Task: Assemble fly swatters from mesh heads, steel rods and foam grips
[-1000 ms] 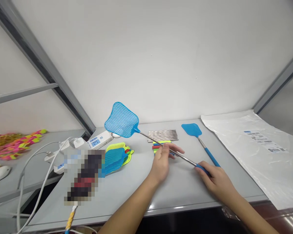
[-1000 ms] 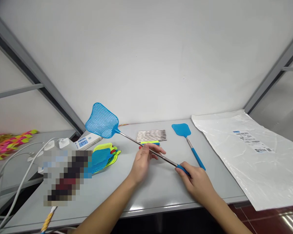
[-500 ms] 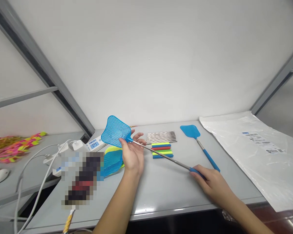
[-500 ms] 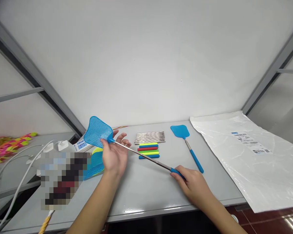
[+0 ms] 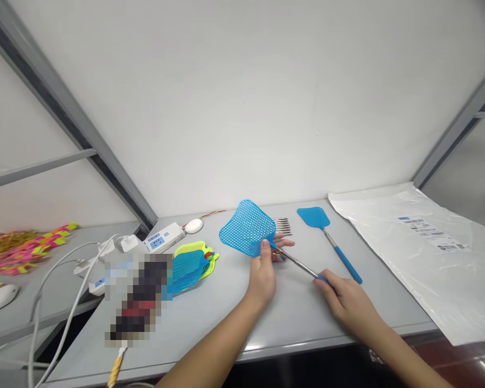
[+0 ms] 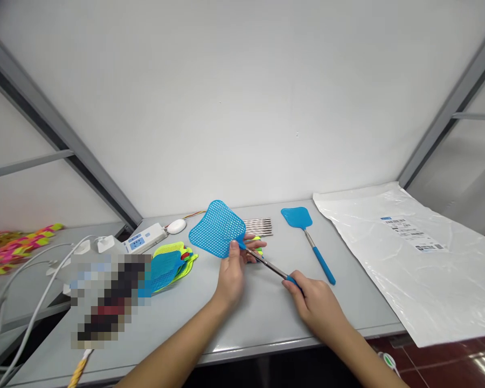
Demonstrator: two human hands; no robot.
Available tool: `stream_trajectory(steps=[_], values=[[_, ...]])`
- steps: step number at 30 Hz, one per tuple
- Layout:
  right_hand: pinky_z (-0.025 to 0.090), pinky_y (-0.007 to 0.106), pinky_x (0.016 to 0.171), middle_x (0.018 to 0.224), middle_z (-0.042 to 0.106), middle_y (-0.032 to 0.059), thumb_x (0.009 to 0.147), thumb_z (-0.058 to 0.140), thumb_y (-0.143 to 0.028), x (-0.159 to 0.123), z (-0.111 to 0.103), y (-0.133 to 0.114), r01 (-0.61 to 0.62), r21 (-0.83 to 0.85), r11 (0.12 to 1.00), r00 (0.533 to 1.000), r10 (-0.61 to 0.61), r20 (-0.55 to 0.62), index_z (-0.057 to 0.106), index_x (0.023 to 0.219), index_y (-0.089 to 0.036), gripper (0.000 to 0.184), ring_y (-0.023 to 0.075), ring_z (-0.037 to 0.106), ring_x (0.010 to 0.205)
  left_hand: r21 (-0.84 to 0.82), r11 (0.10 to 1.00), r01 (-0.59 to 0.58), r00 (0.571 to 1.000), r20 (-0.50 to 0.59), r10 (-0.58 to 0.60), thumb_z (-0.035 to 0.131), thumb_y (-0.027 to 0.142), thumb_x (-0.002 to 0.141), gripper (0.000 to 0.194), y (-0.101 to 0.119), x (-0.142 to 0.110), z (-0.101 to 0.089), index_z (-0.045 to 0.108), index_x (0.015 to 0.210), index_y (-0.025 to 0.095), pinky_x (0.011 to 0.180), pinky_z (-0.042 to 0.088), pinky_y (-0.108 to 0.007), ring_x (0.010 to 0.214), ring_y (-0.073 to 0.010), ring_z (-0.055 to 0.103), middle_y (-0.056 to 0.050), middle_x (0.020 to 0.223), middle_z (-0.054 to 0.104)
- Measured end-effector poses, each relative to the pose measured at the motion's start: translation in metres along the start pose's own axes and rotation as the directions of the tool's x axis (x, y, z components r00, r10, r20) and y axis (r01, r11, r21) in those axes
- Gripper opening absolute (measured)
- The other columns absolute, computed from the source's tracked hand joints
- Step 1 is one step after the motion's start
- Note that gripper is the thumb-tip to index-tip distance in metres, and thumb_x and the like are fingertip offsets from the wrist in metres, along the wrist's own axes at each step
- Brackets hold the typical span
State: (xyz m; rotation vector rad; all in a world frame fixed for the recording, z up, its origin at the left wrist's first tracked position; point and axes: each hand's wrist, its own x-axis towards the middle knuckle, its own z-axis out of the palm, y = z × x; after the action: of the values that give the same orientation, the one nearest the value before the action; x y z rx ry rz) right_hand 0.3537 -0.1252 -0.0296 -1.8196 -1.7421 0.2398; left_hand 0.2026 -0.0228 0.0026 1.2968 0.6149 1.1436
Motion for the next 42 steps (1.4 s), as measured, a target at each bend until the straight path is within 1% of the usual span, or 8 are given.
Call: stream_trajectory(steps=[6, 9, 14, 17, 20, 26, 35, 42], values=[[0.032, 0.026, 0.05, 0.053, 0.048, -0.0036, 0.097, 0.032, -0.042, 0.006, 0.005, -0.008, -0.041, 0.134, 0.99, 0.998, 0.046, -0.037, 0.042, 0.073, -0.024, 0.032, 0.0159, 0.05, 0.049, 0.016, 0.999, 0.029, 0.99, 0.136, -0.031, 0.023, 0.051, 0.097, 0.051, -0.001, 0.001, 0.011, 0.056, 0.11, 0.015, 0.074, 0.045, -0.034, 0.086, -0.0201, 0.062, -0.013, 0.11, 0.069], [0.039, 0.026, 0.055, 0.065, 0.059, -0.0008, 0.097, 0.032, -0.042, 0.005, 0.003, -0.01, -0.073, 0.216, 0.974, 0.994, 0.088, -0.061, 0.05, 0.09, -0.023, 0.026, 0.0176, 0.057, 0.057, 0.132, 0.991, -0.02, 0.976, 0.216, -0.009, 0.026, 0.047, 0.098, 0.046, 0.012, 0.012, 0.01, 0.059, 0.111, 0.018, 0.077, 0.045, -0.034, 0.097, -0.0218, 0.061, -0.011, 0.112, 0.068], [0.045, 0.028, 0.062, 0.09, 0.068, 0.0059, 0.096, 0.034, -0.041, 0.007, -0.017, 0.005, -0.165, 0.172, 0.971, 0.953, 0.201, -0.225, 0.045, 0.111, -0.022, 0.026, 0.0205, 0.065, 0.075, 0.451, 0.832, -0.323, 0.868, 0.491, 0.07, 0.049, 0.039, 0.091, 0.03, 0.037, 0.037, -0.01, 0.065, 0.112, 0.025, 0.087, 0.044, -0.036, 0.098, -0.0231, 0.061, -0.007, 0.112, 0.067], [0.043, 0.029, 0.059, 0.084, 0.067, 0.0055, 0.096, 0.034, -0.041, 0.018, -0.04, 0.026, -0.311, 0.002, 0.951, 0.915, 0.3, -0.269, 0.05, 0.102, -0.022, 0.025, 0.0214, 0.064, 0.072, 0.57, 0.663, -0.484, 0.845, 0.502, 0.186, 0.05, 0.033, 0.091, 0.022, 0.037, 0.046, -0.029, 0.067, 0.104, 0.026, 0.087, 0.045, -0.037, 0.098, -0.0241, 0.059, -0.007, 0.107, 0.067], [0.039, 0.028, 0.056, 0.075, 0.064, 0.0058, 0.096, 0.032, -0.039, 0.034, -0.056, 0.045, -0.408, -0.208, 0.889, 0.897, 0.348, -0.273, 0.054, 0.091, -0.021, 0.029, 0.0214, 0.062, 0.067, 0.636, 0.548, -0.543, 0.836, 0.473, 0.28, 0.048, 0.029, 0.092, 0.018, 0.026, 0.047, -0.042, 0.065, 0.096, 0.025, 0.084, 0.045, -0.038, 0.095, -0.0236, 0.057, -0.007, 0.099, 0.066], [0.037, 0.029, 0.058, 0.087, 0.06, 0.0108, 0.097, 0.03, -0.031, 0.058, -0.045, 0.055, -0.427, -0.441, 0.79, 0.904, 0.373, -0.207, 0.057, 0.084, -0.018, 0.034, 0.021, 0.062, 0.073, 0.661, 0.45, -0.601, 0.795, 0.553, 0.249, 0.047, 0.025, 0.092, 0.017, 0.012, 0.041, -0.042, 0.064, 0.091, 0.023, 0.08, 0.044, -0.039, 0.091, -0.0236, 0.055, -0.007, 0.095, 0.065], [0.031, 0.028, 0.052, 0.086, 0.064, 0.0109, 0.096, 0.033, -0.031, 0.058, -0.037, 0.053, -0.417, -0.457, 0.785, 0.905, 0.406, -0.128, 0.058, 0.093, -0.019, 0.028, 0.0228, 0.062, 0.07, 0.754, 0.359, -0.55, 0.832, 0.531, 0.158, 0.048, 0.028, 0.091, 0.017, 0.011, 0.04, -0.041, 0.064, 0.094, 0.023, 0.084, 0.043, -0.041, 0.099, -0.0246, 0.051, -0.006, 0.104, 0.062], [0.035, 0.029, 0.056, 0.093, 0.066, 0.0108, 0.094, 0.03, -0.051, 0.06, -0.039, 0.049, -0.473, -0.384, 0.793, 0.874, 0.477, -0.093, 0.057, 0.095, -0.02, 0.041, 0.0246, 0.064, 0.078, 0.787, 0.293, -0.543, 0.838, 0.532, 0.121, 0.046, 0.03, 0.093, 0.02, 0.009, 0.039, -0.041, 0.063, 0.101, 0.022, 0.086, 0.043, -0.042, 0.101, -0.0242, 0.049, -0.006, 0.108, 0.059]])
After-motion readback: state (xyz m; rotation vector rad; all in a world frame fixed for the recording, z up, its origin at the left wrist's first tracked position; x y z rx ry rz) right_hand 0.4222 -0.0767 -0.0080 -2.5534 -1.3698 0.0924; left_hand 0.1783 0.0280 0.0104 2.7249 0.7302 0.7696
